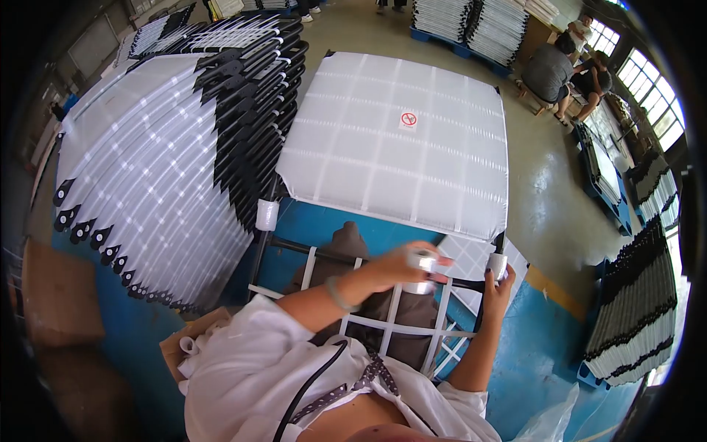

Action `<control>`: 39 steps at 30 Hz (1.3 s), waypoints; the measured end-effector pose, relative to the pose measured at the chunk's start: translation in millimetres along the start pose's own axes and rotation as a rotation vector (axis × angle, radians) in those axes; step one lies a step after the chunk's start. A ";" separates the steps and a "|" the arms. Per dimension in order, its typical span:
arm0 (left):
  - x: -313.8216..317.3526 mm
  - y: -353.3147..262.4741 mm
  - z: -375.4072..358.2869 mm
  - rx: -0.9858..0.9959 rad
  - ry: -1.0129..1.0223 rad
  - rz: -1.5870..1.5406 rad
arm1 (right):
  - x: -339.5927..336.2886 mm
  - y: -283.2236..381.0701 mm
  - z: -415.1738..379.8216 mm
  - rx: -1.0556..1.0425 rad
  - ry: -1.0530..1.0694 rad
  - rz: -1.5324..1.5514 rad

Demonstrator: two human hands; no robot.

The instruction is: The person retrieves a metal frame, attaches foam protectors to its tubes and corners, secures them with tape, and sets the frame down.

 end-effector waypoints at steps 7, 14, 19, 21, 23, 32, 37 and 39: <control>-134.9 -117.6 -273.7 0.690 -0.982 0.562 | -49.3 -18.9 -95.0 0.059 0.068 -0.456; -164.1 -16.6 -385.5 0.225 -1.097 0.069 | -67.0 -53.7 -151.1 0.066 0.018 -0.347; -171.4 -20.5 -378.5 0.422 -1.046 0.149 | -51.0 -104.0 -161.9 0.435 0.030 0.141; -168.6 -45.8 -358.8 0.504 -1.001 0.330 | -43.9 -128.5 -165.2 0.442 0.023 0.211; -148.8 -74.8 -324.8 0.573 -0.950 0.492 | -47.1 -127.6 -164.4 0.442 -0.010 0.204; -160.6 -60.4 -121.9 0.130 -0.821 0.398 | -149.8 -174.1 -153.4 0.637 -0.225 0.076; -167.8 21.1 5.5 -0.102 -0.734 0.441 | -209.7 -241.1 -142.2 0.810 -0.344 0.055; -167.4 57.0 36.3 -0.179 -0.738 0.454 | -233.8 -265.1 -143.1 0.873 -0.383 0.030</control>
Point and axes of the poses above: each hand's wrist, its own z-axis towards the middle knuckle, its own x-axis out of the palm, y = z × x, the point moved 9 cm from there along z, towards the middle knuckle, and after that the axes turned 6 degrees about -y, right-handed, at the moved point
